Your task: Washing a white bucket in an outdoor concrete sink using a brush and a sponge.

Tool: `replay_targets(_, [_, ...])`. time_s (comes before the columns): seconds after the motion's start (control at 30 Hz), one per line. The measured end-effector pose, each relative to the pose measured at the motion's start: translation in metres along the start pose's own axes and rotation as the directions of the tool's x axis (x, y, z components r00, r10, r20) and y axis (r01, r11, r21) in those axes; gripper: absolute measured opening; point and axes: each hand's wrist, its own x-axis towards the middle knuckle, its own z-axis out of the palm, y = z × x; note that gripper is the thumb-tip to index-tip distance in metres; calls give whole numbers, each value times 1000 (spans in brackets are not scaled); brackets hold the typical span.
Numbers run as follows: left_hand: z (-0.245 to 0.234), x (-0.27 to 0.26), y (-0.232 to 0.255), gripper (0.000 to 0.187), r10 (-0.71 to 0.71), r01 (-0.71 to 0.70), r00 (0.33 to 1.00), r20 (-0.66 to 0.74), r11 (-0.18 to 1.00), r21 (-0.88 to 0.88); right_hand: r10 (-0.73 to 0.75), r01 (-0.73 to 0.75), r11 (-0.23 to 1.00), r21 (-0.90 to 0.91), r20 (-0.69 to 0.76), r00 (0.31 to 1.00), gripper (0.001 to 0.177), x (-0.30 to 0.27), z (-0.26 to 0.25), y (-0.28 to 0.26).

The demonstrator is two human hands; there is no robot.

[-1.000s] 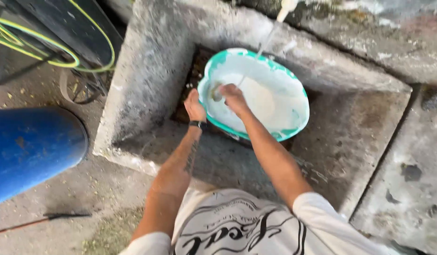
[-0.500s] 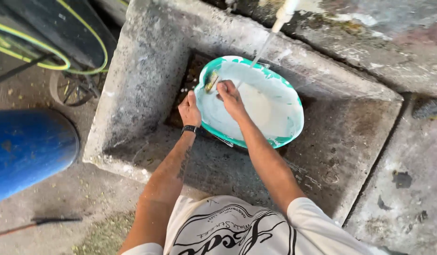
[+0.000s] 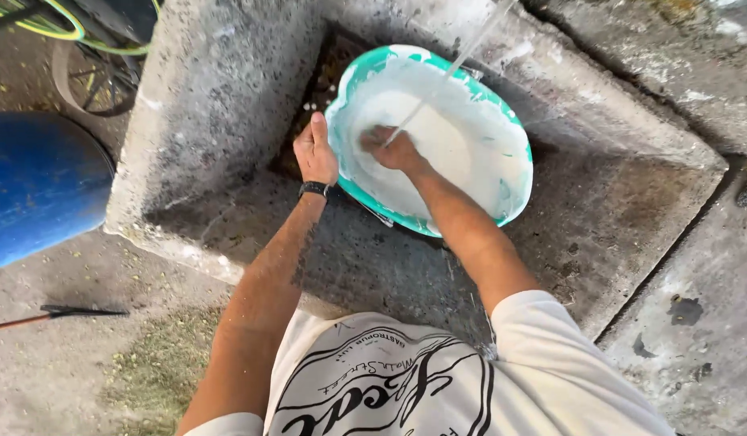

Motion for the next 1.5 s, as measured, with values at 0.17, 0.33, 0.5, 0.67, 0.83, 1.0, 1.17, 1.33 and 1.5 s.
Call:
replay_targets(0.17, [0, 0, -3, 54, 77, -77, 997, -23, 997, -5, -291, -57, 527, 848, 242, 926, 60, -37, -52, -17])
replay_targets(0.33, [-1, -5, 7, 51, 56, -55, 996, -67, 998, 23, -121, -171, 847, 503, 496, 860, 80, -99, -73, 35])
replay_targets(0.5, [9, 0, 16, 53, 92, -89, 993, -76, 995, 48, -71, -168, 861, 479, 440, 895, 89, -57, -19, 40])
replay_targets(0.67, [9, 0, -2, 46, 238, -236, 963, -130, 971, 26, -240, 62, 771, 634, 199, 950, 78, -44, -51, -20])
replay_targets(0.83, [12, -3, 18, 49, 132, -126, 984, -122, 990, 61, -234, 1, 913, 408, 521, 821, 70, -65, 6, 73])
replay_targets(1.0, [11, -4, 8, 54, -27, 34, 992, -121, 997, 62, -33, -271, 707, 654, 413, 910, 88, -75, -77, -21])
replay_targets(1.17, [3, -12, 21, 56, 34, -29, 995, -95, 998, 62, 57, -336, 884, 325, 639, 767, 85, -113, -72, 44])
replay_targets(1.33, [9, -12, 24, 60, 101, -96, 994, -41, 990, 108, -57, -303, 698, 648, 472, 880, 77, -61, -28, 27])
replay_targets(1.5, [9, -8, 24, 62, 79, -76, 997, -22, 990, 123, -175, -190, 424, 885, 286, 942, 71, -14, -22, -4])
